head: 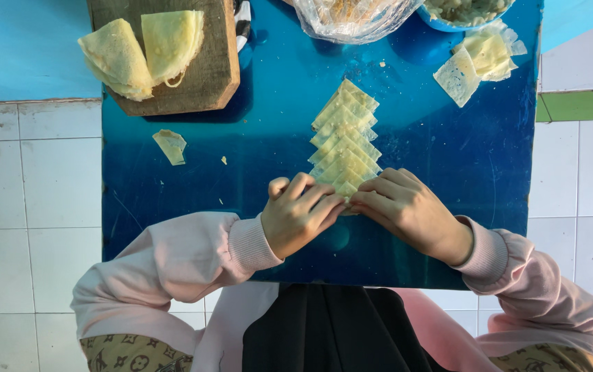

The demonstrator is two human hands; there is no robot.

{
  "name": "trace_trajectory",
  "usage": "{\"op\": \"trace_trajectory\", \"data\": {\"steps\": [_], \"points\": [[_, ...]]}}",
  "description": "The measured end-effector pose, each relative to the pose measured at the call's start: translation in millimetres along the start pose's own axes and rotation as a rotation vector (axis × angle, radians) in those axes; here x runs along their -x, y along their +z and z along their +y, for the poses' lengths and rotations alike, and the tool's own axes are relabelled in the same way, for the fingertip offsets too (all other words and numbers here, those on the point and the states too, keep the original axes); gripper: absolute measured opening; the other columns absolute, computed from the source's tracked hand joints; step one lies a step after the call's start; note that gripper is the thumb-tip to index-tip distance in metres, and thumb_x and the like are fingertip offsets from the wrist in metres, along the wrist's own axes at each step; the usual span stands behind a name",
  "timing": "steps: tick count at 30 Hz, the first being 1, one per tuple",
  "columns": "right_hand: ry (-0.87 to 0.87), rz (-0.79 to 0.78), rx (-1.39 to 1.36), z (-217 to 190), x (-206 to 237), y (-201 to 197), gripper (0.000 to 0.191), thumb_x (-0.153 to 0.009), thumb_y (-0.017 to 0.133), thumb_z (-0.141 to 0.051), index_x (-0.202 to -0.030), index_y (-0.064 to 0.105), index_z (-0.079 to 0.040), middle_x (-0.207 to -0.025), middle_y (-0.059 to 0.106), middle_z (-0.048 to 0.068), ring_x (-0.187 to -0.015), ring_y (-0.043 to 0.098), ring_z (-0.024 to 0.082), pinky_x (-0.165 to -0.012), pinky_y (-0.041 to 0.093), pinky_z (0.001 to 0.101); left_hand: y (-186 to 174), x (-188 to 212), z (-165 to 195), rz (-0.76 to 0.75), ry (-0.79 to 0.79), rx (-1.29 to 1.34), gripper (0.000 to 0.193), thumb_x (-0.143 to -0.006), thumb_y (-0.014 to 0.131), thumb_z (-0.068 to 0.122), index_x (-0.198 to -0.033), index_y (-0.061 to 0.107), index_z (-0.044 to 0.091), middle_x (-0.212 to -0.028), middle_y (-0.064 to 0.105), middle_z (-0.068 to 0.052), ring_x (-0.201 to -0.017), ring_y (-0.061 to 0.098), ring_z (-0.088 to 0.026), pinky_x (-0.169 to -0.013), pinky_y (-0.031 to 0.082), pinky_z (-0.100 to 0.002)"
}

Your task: The person spoons brown filling from a plastic-wrapped container onto small square pieces of thin crepe arranged on a blue table, then folds each filled piece by hand into a compact shape and sets it with the others. They repeat this cycle for multiple pieces, occasionally reaching back into the filling container.

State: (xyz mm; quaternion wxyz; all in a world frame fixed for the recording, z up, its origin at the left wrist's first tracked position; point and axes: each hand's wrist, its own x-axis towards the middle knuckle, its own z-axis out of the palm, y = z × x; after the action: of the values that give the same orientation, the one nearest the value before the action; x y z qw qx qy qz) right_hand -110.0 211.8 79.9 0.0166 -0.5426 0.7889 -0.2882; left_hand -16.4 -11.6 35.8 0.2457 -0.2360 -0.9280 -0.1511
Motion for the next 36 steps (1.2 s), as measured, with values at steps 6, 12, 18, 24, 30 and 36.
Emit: {"op": "trace_trajectory", "data": {"steps": [6, 12, 18, 24, 30, 36], "points": [[0.059, -0.008, -0.071, 1, 0, 1, 0.018, -0.084, 0.078, -0.017, -0.098, 0.076, -0.007, -0.097, 0.071, 0.005, -0.086, 0.064, 0.022, -0.075, 0.052, 0.0349, 2, 1, -2, 0.048, 0.087, -0.066, 0.021, -0.095, 0.084, 0.036, -0.105, 0.075, 0.019, -0.105, 0.070, 0.007, -0.098, 0.057, -0.011, -0.092, 0.027, -0.036], [0.108, 0.008, -0.112, 5, 2, 4, 0.018, -0.082, 0.077, -0.015, -0.098, 0.076, -0.008, -0.097, 0.072, 0.005, -0.088, 0.063, 0.023, -0.077, 0.053, 0.0339, 6, 1, -3, 0.028, 0.018, -0.008, 0.018, -0.095, 0.084, 0.035, -0.101, 0.075, 0.021, -0.102, 0.068, 0.009, -0.103, 0.057, -0.012, -0.092, 0.026, -0.037], [0.082, 0.005, -0.068, 10, 5, 6, 0.020, -0.082, 0.079, -0.014, -0.101, 0.075, -0.008, -0.100, 0.075, 0.002, -0.085, 0.064, 0.019, -0.076, 0.051, 0.0353, 5, -2, -5, -0.060, -0.111, 0.109, 0.016, -0.091, 0.084, 0.034, -0.094, 0.075, 0.021, -0.099, 0.068, 0.008, -0.103, 0.055, -0.014, -0.091, 0.027, -0.040], [0.081, 0.011, -0.081, 9, 2, 7, 0.026, -0.078, 0.079, -0.011, -0.103, 0.078, -0.009, -0.096, 0.071, 0.005, -0.087, 0.063, 0.022, -0.075, 0.053, 0.0352, 3, -6, -6, -0.090, -0.126, 0.129, 0.017, -0.091, 0.083, 0.035, -0.094, 0.075, 0.020, -0.099, 0.068, 0.006, -0.102, 0.055, -0.015, -0.090, 0.028, -0.041], [0.113, 0.033, -0.133, 9, 0, 7, 0.022, -0.078, 0.080, -0.012, -0.099, 0.078, -0.008, -0.095, 0.070, 0.007, -0.085, 0.063, 0.022, -0.072, 0.054, 0.0345, 5, -2, -4, 0.031, 0.042, -0.029, 0.019, -0.093, 0.084, 0.036, -0.101, 0.076, 0.021, -0.101, 0.067, 0.008, -0.101, 0.055, -0.013, -0.089, 0.026, -0.038], [0.063, 0.016, -0.096, 10, 1, 4, 0.021, -0.082, 0.077, -0.012, -0.102, 0.075, -0.008, -0.102, 0.075, 0.002, -0.085, 0.066, 0.020, -0.075, 0.052, 0.0350, 12, 2, -4, 0.041, -0.001, 0.026, 0.018, -0.091, 0.087, 0.032, -0.098, 0.074, 0.021, -0.103, 0.069, 0.009, -0.104, 0.057, -0.014, -0.092, 0.027, -0.037]]}}
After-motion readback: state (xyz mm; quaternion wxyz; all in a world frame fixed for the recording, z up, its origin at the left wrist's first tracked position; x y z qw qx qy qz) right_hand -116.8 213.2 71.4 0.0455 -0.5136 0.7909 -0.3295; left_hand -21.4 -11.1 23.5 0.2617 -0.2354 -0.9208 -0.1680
